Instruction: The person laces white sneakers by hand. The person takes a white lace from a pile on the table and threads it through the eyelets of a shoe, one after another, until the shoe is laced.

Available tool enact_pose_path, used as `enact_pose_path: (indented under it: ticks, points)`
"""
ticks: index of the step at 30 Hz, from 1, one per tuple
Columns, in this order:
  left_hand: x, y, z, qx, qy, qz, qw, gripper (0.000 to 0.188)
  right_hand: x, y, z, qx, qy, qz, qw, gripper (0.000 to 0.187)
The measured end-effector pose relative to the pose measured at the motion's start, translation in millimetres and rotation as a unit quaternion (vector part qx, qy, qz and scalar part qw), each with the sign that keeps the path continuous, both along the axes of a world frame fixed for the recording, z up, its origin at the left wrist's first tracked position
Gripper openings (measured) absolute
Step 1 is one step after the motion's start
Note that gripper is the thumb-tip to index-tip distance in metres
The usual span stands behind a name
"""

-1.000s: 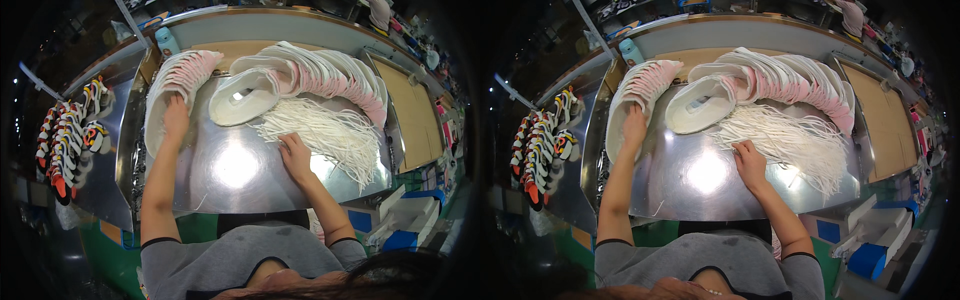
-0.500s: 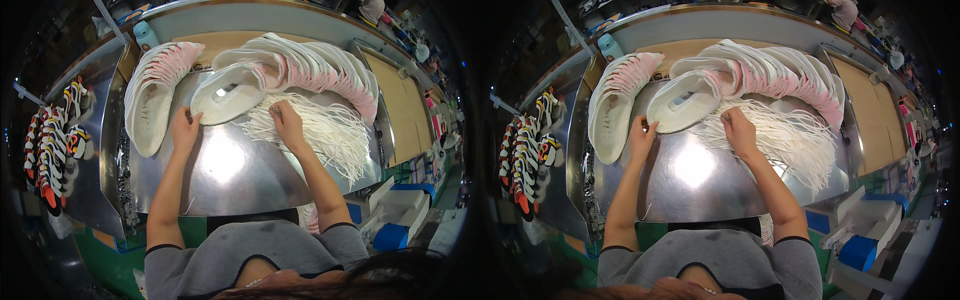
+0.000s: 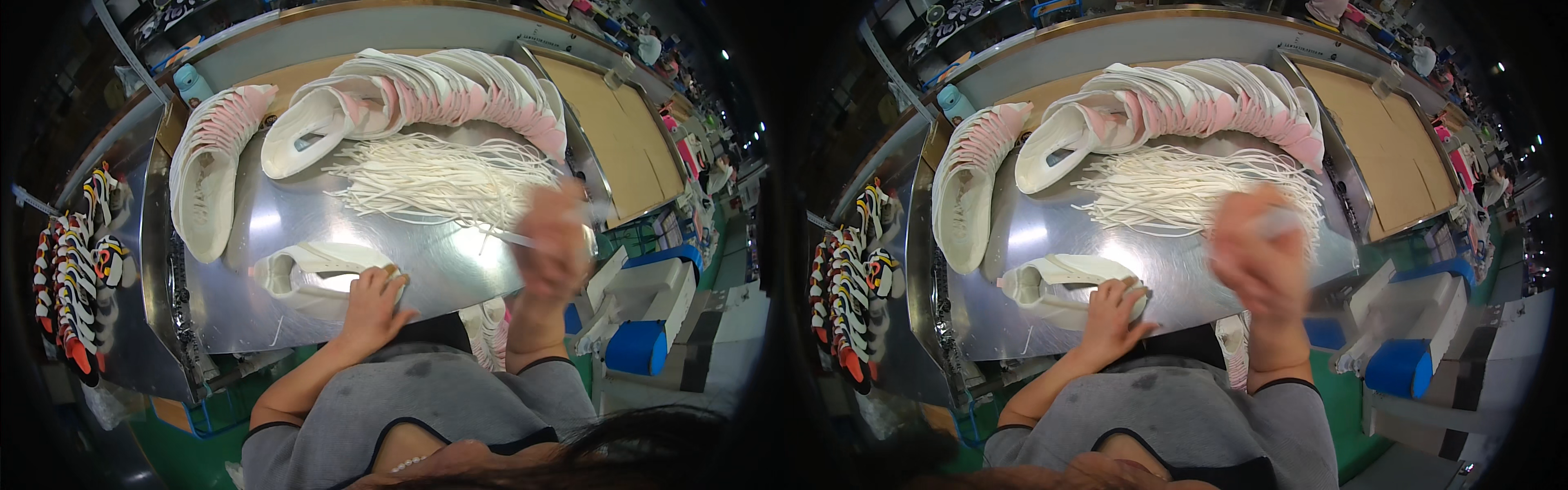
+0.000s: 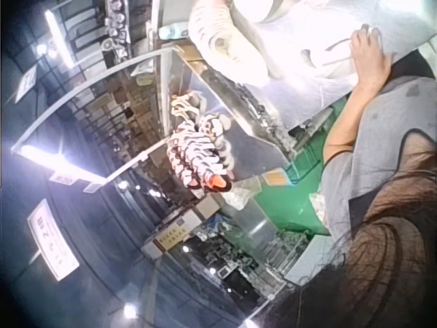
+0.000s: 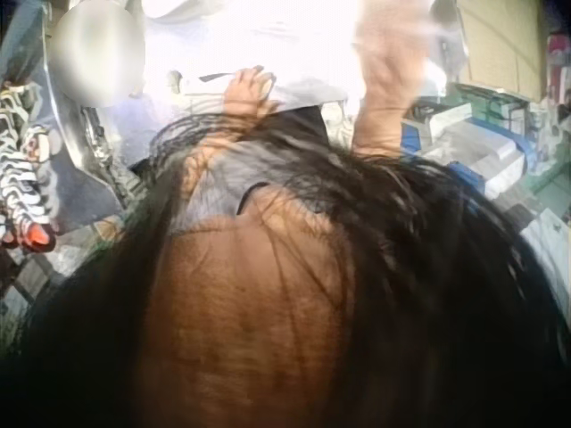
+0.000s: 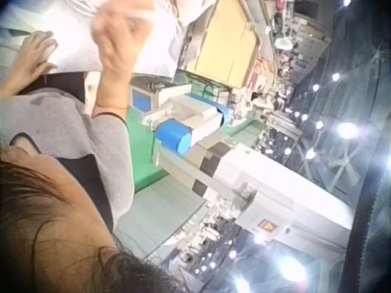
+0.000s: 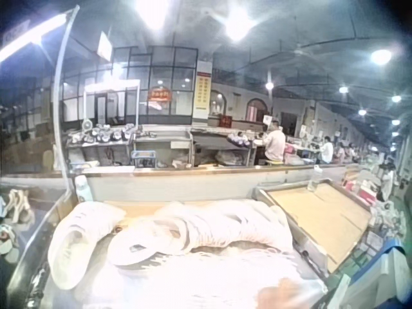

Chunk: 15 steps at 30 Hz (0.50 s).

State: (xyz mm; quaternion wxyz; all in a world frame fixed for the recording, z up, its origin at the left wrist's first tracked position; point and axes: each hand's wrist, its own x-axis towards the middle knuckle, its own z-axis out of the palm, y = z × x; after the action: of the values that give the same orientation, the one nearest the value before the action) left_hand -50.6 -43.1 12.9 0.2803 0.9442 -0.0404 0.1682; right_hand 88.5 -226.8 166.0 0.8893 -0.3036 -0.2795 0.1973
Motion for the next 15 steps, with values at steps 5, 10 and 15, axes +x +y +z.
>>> enact_pose_path:
  ticks: [5,10,15]
  points:
    - [-10,49,9,0.049,-0.062,0.121,0.989,0.026,-10,-74,16,0.346,-0.179,0.153,0.908,0.007]
    - [-50,87,15,0.17,0.027,0.209,0.963,0.017,-28,19,-86,-0.332,0.065,0.12,0.933,0.014]
    - [-30,121,7,-0.14,0.351,0.125,0.917,0.046,-42,96,-189,-0.42,0.057,0.043,0.905,0.024]
